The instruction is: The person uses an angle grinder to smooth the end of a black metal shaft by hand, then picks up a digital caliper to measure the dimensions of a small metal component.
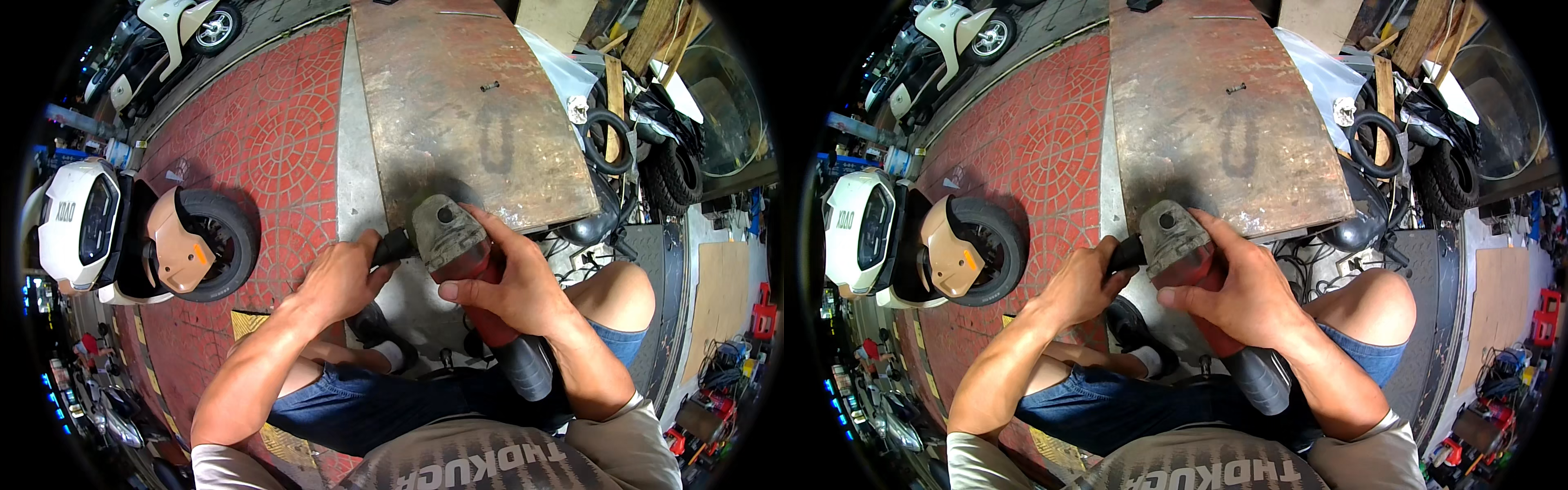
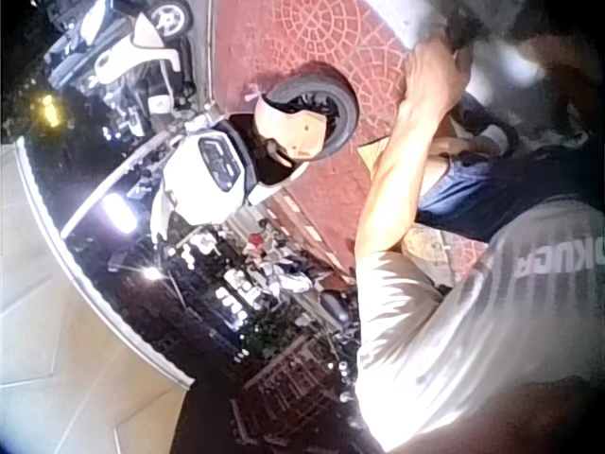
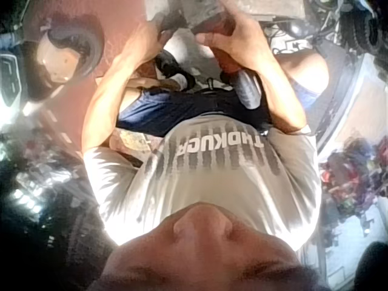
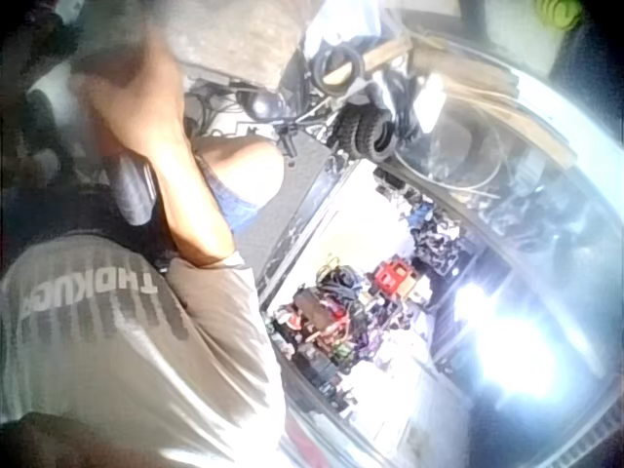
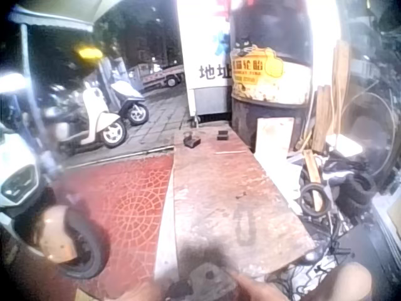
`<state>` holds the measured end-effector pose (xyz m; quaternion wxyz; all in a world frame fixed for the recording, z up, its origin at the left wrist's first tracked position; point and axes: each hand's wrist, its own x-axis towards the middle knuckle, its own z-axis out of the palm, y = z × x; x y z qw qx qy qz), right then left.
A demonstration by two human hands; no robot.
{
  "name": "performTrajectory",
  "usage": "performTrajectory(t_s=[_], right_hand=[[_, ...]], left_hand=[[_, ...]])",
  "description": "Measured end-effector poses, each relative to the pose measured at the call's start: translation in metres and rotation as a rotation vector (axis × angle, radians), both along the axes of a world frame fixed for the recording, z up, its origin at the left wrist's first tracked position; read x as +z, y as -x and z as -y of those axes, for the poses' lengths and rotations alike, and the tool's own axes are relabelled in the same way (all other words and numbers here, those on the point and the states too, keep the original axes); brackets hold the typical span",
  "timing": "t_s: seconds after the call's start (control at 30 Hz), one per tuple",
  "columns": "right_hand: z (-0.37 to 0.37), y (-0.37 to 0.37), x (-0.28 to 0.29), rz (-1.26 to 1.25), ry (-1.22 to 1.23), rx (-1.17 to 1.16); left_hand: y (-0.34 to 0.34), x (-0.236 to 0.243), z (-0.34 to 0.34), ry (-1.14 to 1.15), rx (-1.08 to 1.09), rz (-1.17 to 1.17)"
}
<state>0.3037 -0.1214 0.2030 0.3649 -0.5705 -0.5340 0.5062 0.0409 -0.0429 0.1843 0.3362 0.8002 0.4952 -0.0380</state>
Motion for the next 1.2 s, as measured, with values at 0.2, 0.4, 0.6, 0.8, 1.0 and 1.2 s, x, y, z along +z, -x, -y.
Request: performTrajectory(t_s=[0.2, 0.4, 0.6, 0.8, 1.0, 1.2], right_hand=[[-0.002, -0.001, 0.001, 0.010, -0.035, -0.004], [0.001, -0.001, 0.001, 0.035, -0.030, 0.015], [0.002, 0.000, -0.006, -0.013, -0.034, -0.001], [-0.002, -0.003, -0.001, -0.026, -0.016, 0.001], [0.001, -0.001, -0.002, 0.009, -0.010, 0.001], [0.001, -0.001, 0.003, 0.060, -0.026, 0.023]], left_hand=[[-0.001, 0.001, 0.000, 0.015, 0.006, -0.019], [-0.001, 0.001, -0.001, 0.008, -0.003, -0.008], [-0.001, 0.000, -0.001, 0.005, -0.005, -0.019], [0.000, 0.000, -0.001, 0.018, 0.006, -0.022], [-0.001, 0.002, -0.001, 0.029, 0.004, -0.021], [-0.001, 0.001, -0.001, 0.038, 0.010, -0.026]])
